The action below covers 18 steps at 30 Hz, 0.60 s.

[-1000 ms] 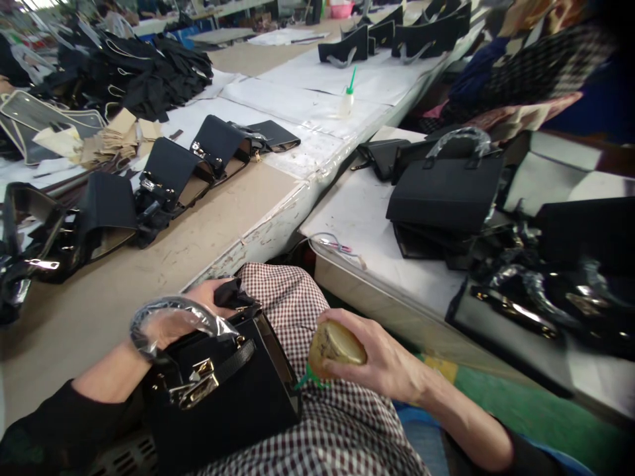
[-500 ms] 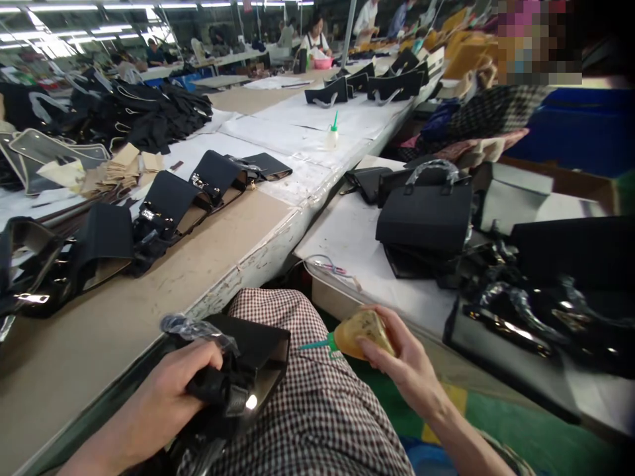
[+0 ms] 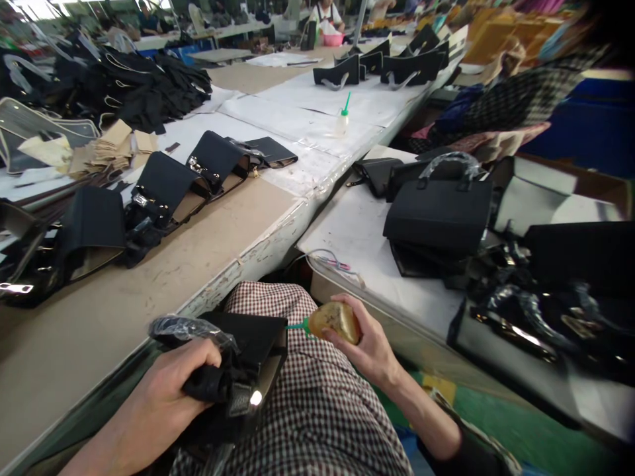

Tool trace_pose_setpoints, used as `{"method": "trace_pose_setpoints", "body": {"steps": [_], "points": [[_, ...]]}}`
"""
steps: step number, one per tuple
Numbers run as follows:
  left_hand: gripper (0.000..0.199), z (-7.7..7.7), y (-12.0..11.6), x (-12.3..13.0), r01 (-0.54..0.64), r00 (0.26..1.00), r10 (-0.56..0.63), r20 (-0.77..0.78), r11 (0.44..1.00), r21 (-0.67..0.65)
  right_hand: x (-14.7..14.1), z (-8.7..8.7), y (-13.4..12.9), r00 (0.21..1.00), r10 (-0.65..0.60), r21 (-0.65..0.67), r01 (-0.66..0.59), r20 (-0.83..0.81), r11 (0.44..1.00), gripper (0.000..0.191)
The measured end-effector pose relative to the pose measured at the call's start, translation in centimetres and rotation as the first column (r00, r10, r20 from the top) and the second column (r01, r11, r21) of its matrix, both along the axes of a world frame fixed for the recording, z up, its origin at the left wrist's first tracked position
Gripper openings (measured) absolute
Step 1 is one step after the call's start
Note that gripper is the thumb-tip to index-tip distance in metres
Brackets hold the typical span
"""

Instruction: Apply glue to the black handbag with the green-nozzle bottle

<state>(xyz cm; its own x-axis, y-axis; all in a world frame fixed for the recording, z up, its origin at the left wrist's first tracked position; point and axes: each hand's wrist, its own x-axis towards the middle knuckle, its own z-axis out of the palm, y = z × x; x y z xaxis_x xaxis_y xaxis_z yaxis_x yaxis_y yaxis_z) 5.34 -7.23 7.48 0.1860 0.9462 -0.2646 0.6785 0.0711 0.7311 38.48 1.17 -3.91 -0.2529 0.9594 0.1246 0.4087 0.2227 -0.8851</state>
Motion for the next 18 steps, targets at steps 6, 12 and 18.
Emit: {"method": "trace_pose_setpoints", "body": {"steps": [6, 12, 18], "points": [[0.025, -0.3, -0.1, 0.1, -0.012, 0.999, 0.013, 0.052, 1.0, -0.025, 0.3, 0.7, -0.1, 0.995, 0.097, -0.114, -0.097, -0.011, 0.989, 0.041], [0.027, -0.6, -0.2, 0.2, -0.023, 0.997, 0.027, 0.067, 0.998, -0.056, 0.2, -0.6, -0.5, 1.0, -0.003, -0.03, 0.003, -0.004, 1.0, 0.05], [0.025, -1.2, -1.0, 0.3, 0.015, 0.997, -0.012, 0.075, 0.999, -0.04, 0.2, 0.7, -0.7, 0.996, 0.09, -0.111, -0.087, 0.022, 0.99, 0.044]]}}
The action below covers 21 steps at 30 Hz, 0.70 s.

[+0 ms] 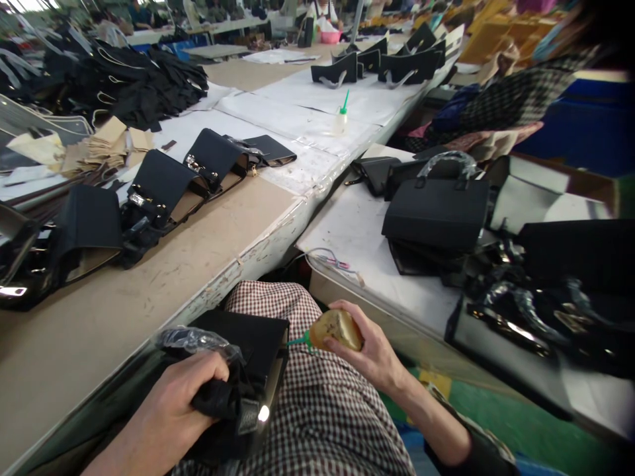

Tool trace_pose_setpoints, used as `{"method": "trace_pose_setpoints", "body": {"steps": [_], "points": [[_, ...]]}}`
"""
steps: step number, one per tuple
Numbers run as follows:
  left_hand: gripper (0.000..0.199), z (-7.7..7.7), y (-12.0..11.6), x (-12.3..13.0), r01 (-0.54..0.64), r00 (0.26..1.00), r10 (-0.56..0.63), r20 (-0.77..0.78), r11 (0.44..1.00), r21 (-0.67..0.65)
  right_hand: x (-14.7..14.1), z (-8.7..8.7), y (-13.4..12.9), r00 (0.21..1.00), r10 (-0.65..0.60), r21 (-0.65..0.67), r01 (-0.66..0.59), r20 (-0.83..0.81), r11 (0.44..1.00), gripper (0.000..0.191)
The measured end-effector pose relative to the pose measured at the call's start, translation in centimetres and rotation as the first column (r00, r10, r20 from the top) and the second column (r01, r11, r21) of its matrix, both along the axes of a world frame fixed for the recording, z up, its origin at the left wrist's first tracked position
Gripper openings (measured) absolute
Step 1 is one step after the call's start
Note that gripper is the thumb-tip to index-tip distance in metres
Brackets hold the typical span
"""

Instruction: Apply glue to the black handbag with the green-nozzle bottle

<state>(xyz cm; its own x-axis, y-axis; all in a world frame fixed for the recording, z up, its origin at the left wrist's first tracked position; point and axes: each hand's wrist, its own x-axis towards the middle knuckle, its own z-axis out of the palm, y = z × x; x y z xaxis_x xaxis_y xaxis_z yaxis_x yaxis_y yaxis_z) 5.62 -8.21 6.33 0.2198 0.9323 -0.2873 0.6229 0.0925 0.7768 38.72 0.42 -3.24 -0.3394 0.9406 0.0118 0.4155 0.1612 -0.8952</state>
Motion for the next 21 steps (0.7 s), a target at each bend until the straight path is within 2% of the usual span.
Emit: {"method": "trace_pose_setpoints", "body": {"steps": [2, 6, 8, 10, 17, 21], "points": [[0.024, -0.4, -0.5, -0.1, -0.003, 1.0, 0.003, 0.012, 1.0, 0.013, 0.2, 0.5, -0.2, 0.999, -0.024, -0.088, 0.021, -0.037, 0.996, 0.043], [0.024, -1.3, -1.8, -0.1, 0.011, 1.0, -0.013, 0.028, 0.997, 0.073, 0.4, 0.6, -1.2, 0.956, -0.24, -0.273, 0.189, -0.168, 0.943, 0.05], [0.024, -1.7, -2.5, 0.0, 0.013, 1.0, -0.016, 0.024, 0.993, 0.121, 0.3, 0.5, -1.8, 0.932, -0.299, -0.339, 0.22, -0.204, 0.915, 0.051], [0.025, -2.0, -3.1, 0.3, 0.033, 0.999, -0.036, 0.015, 0.984, 0.174, 0.1, 0.5, -2.5, 0.938, -0.285, -0.346, 0.205, -0.199, 0.916, 0.051], [0.025, -2.8, -4.1, 0.7, 0.088, 0.996, -0.082, -0.036, 0.958, 0.272, -0.7, 0.2, -3.4, 0.984, -0.17, -0.204, 0.156, -0.054, 0.967, 0.046], [0.025, -2.9, -4.2, 0.9, 0.103, 0.995, -0.095, -0.042, 0.954, 0.28, -0.4, 0.4, -3.2, 0.982, -0.177, -0.297, 0.15, -0.065, 0.943, 0.044]]}}
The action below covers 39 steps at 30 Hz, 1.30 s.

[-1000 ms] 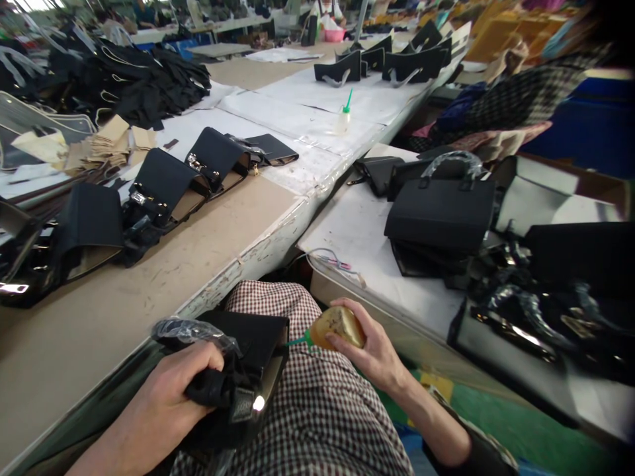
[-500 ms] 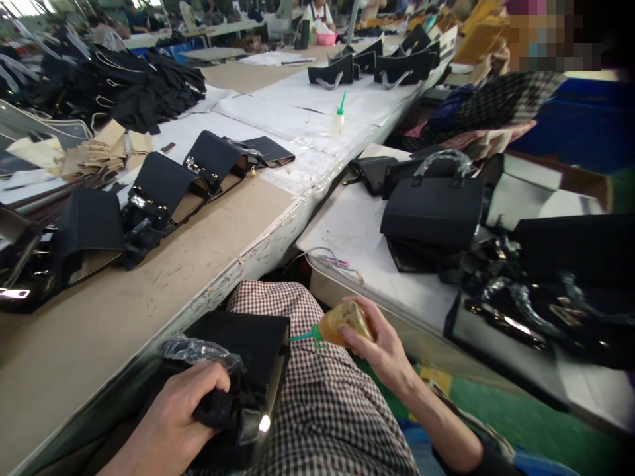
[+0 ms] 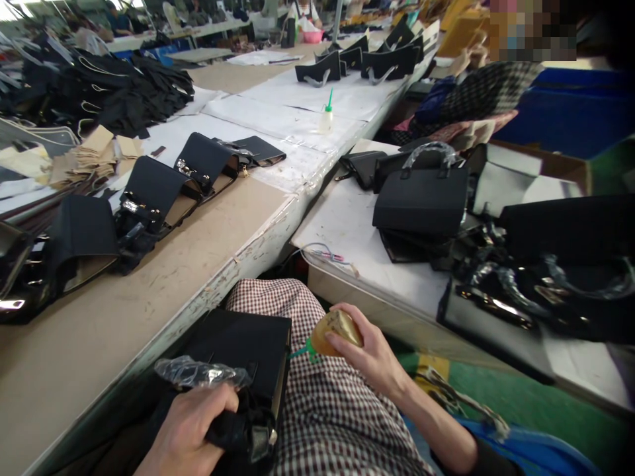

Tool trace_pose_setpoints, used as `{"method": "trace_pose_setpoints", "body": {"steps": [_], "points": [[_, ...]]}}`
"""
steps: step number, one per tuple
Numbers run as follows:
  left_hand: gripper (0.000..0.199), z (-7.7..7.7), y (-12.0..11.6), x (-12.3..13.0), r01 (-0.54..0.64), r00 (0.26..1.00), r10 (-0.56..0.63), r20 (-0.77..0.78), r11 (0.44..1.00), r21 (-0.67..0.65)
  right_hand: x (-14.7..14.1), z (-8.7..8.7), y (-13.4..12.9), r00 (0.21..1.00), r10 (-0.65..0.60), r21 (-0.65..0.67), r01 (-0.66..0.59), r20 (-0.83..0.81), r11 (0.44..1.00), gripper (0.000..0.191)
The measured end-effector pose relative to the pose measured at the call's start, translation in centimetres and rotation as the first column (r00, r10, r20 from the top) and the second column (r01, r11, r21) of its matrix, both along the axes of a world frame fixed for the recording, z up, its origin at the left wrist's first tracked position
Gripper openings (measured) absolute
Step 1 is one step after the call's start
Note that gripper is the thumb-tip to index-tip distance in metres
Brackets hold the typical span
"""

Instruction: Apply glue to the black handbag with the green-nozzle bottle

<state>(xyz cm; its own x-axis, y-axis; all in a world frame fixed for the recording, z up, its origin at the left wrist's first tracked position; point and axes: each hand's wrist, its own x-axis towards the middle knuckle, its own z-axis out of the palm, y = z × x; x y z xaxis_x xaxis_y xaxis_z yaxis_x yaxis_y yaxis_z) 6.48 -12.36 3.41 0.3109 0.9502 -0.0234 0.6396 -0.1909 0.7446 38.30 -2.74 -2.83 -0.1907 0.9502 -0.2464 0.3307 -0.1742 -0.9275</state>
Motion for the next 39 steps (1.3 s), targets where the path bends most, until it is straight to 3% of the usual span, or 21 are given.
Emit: {"method": "trace_pose_setpoints", "body": {"steps": [4, 7, 13, 22, 35, 39], "points": [[0.026, -0.1, 0.2, -0.1, 0.012, 1.0, -0.012, 0.0, 1.0, 0.022, 0.4, 0.2, -0.4, 0.985, -0.069, -0.203, 0.035, -0.161, 0.979, 0.05], [0.026, -0.1, 0.3, 0.0, 0.024, 1.0, -0.025, 0.011, 0.999, 0.036, 0.5, 0.1, -0.9, 0.955, -0.123, -0.275, 0.046, -0.27, 0.96, 0.051], [0.026, -0.4, -0.1, -0.3, -0.053, 0.998, 0.054, 0.014, 0.997, -0.057, 0.2, -0.1, -1.2, 0.951, -0.154, -0.259, 0.083, -0.267, 0.962, 0.052], [0.028, -0.8, -0.1, -1.5, -0.044, 0.999, 0.047, 0.015, 0.988, -0.149, 0.4, 1.6, -3.1, 0.915, -0.101, -0.348, -0.045, -0.39, 0.936, 0.052], [0.029, 0.7, 0.7, -1.0, -0.116, 0.992, 0.124, 0.04, 0.982, -0.151, 0.0, 2.9, -4.1, 0.882, -0.226, -0.327, 0.088, -0.414, 0.941, 0.054], [0.029, 0.6, 0.8, -0.9, -0.113, 0.993, 0.118, 0.029, 0.983, -0.144, -0.2, 3.5, -4.2, 0.885, -0.201, -0.357, 0.042, -0.421, 0.933, 0.055]]}}
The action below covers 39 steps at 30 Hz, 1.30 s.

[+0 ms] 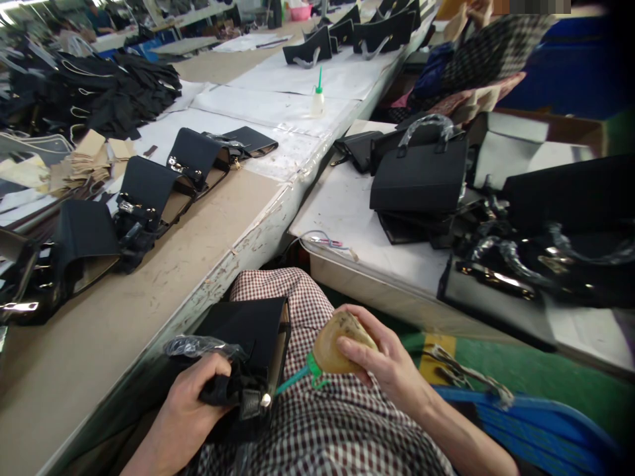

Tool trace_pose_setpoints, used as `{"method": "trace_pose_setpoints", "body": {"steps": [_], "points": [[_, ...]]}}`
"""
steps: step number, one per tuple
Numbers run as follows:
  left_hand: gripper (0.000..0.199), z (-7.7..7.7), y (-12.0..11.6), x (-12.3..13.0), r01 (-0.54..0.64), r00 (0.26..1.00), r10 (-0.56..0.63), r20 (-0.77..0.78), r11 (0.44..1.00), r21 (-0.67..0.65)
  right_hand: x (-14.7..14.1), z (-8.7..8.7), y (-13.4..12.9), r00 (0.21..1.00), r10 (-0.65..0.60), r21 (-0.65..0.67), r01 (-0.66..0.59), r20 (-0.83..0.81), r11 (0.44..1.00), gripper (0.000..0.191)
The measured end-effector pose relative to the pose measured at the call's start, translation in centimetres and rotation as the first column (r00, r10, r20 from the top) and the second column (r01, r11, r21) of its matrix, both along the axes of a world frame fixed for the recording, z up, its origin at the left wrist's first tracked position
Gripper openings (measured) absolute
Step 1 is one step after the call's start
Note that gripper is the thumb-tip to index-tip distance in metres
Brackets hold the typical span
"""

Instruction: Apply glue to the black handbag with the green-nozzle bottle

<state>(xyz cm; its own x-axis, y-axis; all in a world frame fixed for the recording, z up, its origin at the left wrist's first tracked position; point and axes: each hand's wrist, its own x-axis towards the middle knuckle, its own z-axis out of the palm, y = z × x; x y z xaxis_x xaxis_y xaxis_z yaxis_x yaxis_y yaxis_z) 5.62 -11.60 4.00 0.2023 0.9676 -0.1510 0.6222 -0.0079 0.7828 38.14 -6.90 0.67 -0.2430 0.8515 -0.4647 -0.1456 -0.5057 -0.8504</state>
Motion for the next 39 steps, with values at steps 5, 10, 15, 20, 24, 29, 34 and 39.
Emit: {"method": "trace_pose_setpoints", "body": {"steps": [5, 10, 15, 20, 24, 29, 34, 39], "points": [[0.029, 0.1, 0.0, 0.1, -0.002, 1.0, 0.001, -0.02, 1.0, -0.014, -0.5, 0.6, -0.6, 0.992, 0.08, -0.027, -0.083, -0.101, 0.996, 0.052], [0.028, 0.1, -0.2, 0.2, 0.009, 1.0, -0.01, -0.025, 1.0, -0.02, -0.2, 0.3, -0.3, 0.995, 0.094, -0.014, -0.094, -0.03, 0.995, 0.052], [0.028, 0.0, -0.1, 0.4, 0.025, 0.999, -0.026, -0.02, 0.999, -0.04, 0.3, -0.2, 0.9, 0.988, 0.047, 0.079, -0.059, 0.147, 0.995, 0.051], [0.027, 0.0, 0.2, 0.6, 0.041, 0.999, -0.041, -0.018, 0.999, -0.034, 0.5, -0.6, 1.7, 0.967, 0.012, 0.143, -0.05, 0.253, 0.988, 0.048], [0.026, 0.0, 0.3, 0.8, 0.048, 0.999, -0.048, -0.022, 0.999, -0.013, 0.6, -1.6, 1.9, 0.952, -0.01, 0.213, -0.058, 0.305, 0.975, 0.045], [0.027, 0.1, 0.6, 1.0, 0.052, 0.998, -0.053, -0.032, 0.999, -0.015, 0.7, -3.2, 2.5, 0.916, -0.05, 0.314, -0.084, 0.397, 0.946, 0.045], [0.026, -0.1, 0.6, 1.0, 0.046, 0.998, -0.046, -0.03, 0.999, -0.009, 0.5, -3.8, 3.0, 0.888, -0.072, 0.374, -0.117, 0.455, 0.92, 0.043], [0.026, -0.2, 0.6, 0.9, 0.031, 0.999, -0.032, -0.035, 0.999, -0.016, 0.4, -4.8, 3.1, 0.871, -0.092, 0.453, -0.158, 0.483, 0.877, 0.045]]}}
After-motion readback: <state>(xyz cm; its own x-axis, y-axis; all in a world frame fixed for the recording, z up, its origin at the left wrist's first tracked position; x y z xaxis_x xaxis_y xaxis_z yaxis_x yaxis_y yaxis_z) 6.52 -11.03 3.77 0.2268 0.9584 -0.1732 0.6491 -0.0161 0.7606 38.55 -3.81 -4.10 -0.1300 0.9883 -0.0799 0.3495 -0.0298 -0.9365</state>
